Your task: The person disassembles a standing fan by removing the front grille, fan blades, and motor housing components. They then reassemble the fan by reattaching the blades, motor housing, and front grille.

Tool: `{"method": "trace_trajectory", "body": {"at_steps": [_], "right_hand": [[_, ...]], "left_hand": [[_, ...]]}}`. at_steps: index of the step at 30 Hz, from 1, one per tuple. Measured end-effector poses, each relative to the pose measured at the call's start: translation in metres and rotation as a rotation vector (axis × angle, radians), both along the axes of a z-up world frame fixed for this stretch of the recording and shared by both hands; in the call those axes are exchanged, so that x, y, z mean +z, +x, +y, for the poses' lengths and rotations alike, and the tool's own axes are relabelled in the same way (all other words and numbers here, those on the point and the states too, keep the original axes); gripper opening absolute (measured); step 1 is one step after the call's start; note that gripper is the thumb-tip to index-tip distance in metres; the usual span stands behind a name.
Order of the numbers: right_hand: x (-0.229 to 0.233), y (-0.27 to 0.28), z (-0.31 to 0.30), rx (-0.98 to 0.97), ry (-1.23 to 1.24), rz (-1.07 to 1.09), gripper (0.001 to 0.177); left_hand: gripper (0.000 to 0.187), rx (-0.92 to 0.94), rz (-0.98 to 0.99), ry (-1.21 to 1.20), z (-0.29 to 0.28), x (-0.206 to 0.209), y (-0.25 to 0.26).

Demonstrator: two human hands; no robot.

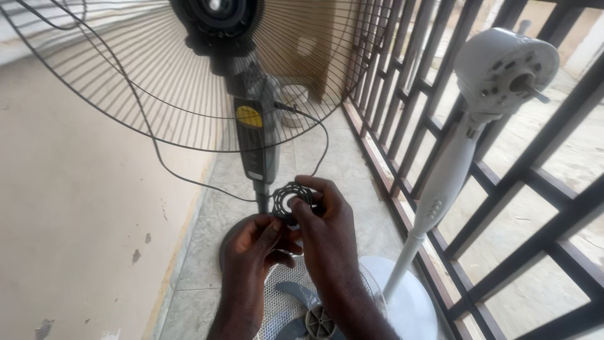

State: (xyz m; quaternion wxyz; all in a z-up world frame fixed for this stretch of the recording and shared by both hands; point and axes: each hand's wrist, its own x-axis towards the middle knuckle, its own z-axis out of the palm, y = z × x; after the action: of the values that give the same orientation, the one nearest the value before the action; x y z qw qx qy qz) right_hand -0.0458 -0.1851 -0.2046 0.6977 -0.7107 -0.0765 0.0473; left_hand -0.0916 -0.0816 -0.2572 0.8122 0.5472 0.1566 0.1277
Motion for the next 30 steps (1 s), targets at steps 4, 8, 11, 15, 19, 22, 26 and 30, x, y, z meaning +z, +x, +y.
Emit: {"method": "trace_trajectory", "body": {"at_steps": [4,8,11,15,19,22,26,30], "right_hand": [[-0.026,0.006,-0.019,-0.038,-0.079,0.107,0.038],[-0.047,0.019,-0.03,0.026,-0.068,0.126,0.042],[-0.063,0.03,-0.037,0.035,-0.141,0.139,0.041],[-0.085,0.047,-0.046,0.078,-0.16,0.163,0.035],[-0.101,0.063,-0.052,0.156,-0.238,0.257,0.035],[-0.116,0.073,-0.058,0.193,-0.341,0.235,0.034],[-0.143,0.081,-0.065,0.238,-0.455,0.21,0.032],[-0.167,0.094,-0.063,0.245,-0.462,0.27,0.031]], "left_hand": [[0.025,-0.062,0.079,0.053,-0.015,-0.018,0.012],[0.024,-0.105,0.147,0.089,-0.02,-0.037,0.024],[0.023,-0.123,0.14,0.134,-0.021,-0.052,0.033],[0.023,-0.147,0.179,0.155,-0.025,-0.076,0.048],[0.022,-0.126,0.242,0.13,-0.028,-0.102,0.058],[0.021,-0.152,0.221,0.102,-0.029,-0.126,0.065],[0.024,-0.207,0.359,0.099,-0.026,-0.157,0.076],[0.026,-0.208,0.418,0.137,-0.02,-0.175,0.089]]}}
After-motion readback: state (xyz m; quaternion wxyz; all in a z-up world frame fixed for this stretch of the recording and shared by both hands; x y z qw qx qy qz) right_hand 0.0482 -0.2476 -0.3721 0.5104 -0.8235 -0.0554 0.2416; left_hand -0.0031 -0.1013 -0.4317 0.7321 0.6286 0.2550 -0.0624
